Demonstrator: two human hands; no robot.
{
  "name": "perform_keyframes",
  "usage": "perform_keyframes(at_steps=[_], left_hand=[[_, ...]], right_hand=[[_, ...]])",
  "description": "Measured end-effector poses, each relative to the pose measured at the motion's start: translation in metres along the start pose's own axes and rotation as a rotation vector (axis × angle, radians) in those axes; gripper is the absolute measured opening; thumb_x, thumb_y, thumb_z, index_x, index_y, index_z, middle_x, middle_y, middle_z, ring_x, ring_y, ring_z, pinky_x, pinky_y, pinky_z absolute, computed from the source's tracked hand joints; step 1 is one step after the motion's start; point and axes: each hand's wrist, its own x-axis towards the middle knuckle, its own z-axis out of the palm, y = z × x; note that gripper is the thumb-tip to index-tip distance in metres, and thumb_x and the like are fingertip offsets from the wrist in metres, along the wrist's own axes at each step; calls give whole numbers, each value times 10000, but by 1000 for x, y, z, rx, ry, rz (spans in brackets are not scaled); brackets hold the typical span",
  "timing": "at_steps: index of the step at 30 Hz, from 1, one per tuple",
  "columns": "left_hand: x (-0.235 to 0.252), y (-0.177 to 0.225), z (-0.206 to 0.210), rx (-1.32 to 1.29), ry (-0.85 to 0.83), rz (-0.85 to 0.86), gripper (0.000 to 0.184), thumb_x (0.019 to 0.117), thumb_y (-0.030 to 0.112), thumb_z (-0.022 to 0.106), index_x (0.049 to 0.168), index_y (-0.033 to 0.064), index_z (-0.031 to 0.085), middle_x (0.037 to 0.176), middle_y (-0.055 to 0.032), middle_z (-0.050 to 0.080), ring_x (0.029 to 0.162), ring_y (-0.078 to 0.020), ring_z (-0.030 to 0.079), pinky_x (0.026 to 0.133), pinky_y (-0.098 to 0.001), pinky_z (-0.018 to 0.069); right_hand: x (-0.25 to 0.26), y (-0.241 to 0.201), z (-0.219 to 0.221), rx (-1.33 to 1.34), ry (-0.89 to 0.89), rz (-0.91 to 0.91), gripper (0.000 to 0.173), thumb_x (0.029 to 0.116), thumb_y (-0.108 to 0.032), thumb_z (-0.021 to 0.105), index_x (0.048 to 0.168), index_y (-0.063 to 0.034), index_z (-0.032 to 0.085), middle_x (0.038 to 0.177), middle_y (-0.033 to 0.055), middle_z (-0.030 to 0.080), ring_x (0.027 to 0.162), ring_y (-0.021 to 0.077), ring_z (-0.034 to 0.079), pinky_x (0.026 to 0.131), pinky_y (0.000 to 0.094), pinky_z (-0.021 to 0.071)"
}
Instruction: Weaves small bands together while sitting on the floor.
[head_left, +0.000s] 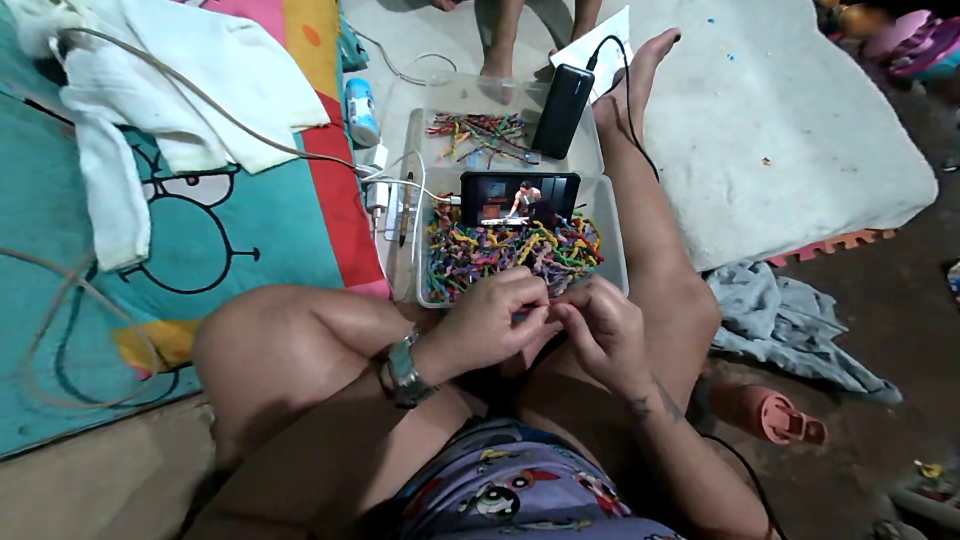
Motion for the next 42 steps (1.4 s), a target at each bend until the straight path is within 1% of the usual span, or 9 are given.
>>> perform_keyframes(at_steps=[5, 11, 17, 19, 22, 25, 30, 35, 42], left_hand=[[-4, -3, 8, 11, -36, -23, 217, 1010, 156, 574, 918, 0, 693, 856, -78, 595, 771, -79, 567, 698, -184, 473], [-1, 2, 4, -236, -148, -240, 240, 1026, 203, 591, 960, -8, 683, 873, -16, 613, 788, 9, 549, 725, -147, 454], [4, 12, -5, -676, -147, -551, 116, 1063, 120, 512, 1017, 76, 609, 802, 76, 626, 653, 21, 599, 623, -139, 530], [4, 11, -5, -818, -154, -599, 135, 1053, 71, 504, 1118, 42, 619, 861, 51, 649, 686, -4, 620, 643, -156, 549], [3, 9, -4, -959, -212, -597, 163, 1030, 30, 514, 1153, 56, 617, 939, 43, 686, 736, -15, 648, 683, -171, 567], [3, 8, 0, -884, -230, -541, 95, 1010, 43, 556, 1038, 68, 644, 856, 60, 682, 707, -12, 649, 670, -176, 568], [2, 9, 3, -620, -216, -502, 88, 1018, 124, 600, 1042, 68, 663, 809, 107, 623, 659, 57, 565, 614, -114, 487], [2, 5, 2, -956, -163, -589, 264, 1047, 81, 409, 1062, 78, 672, 859, 65, 661, 664, 23, 560, 607, -131, 476], [3, 6, 3, -1077, -137, -713, 185, 1057, 96, 490, 958, 89, 647, 722, 65, 596, 552, 27, 490, 519, -113, 424]], right_hand=[[3, 0, 10, -6, 33, 104, 316, 1013, -168, 519, 771, 11, 611, 707, 45, 578, 663, 1, 535, 632, 131, 448], [5, 5, 11, 170, 27, 174, 372, 1052, -213, 518, 746, -17, 601, 688, -21, 559, 669, -39, 524, 654, 135, 453], [5, 13, 7, 521, -107, 286, 352, 1065, -406, 505, 1207, -146, 695, 1242, -46, 632, 1145, 58, 594, 970, 265, 528], [4, 16, 8, 666, -132, 312, 321, 1052, -379, 547, 1141, -149, 752, 1331, -21, 644, 1253, 108, 577, 1044, 318, 506], [3, 18, 10, 908, -65, 349, 171, 999, -300, 656, 980, -177, 773, 1089, -41, 737, 1108, 94, 661, 1057, 341, 506], [5, 11, 16, 1240, 49, 465, 75, 925, -242, 740, 888, -178, 749, 912, -29, 712, 823, 57, 670, 781, 238, 569], [8, 7, 21, 1290, 176, 642, 100, 893, -232, 768, 826, -195, 704, 823, -13, 694, 748, 62, 668, 716, 231, 575], [9, 11, 17, 1209, 132, 590, 63, 943, -262, 720, 919, -204, 719, 891, -34, 696, 739, 33, 639, 699, 201, 556], [4, 16, 16, 1127, -27, 473, 211, 1007, -287, 641, 1089, -152, 781, 1174, 9, 734, 1001, 60, 688, 875, 241, 572]])
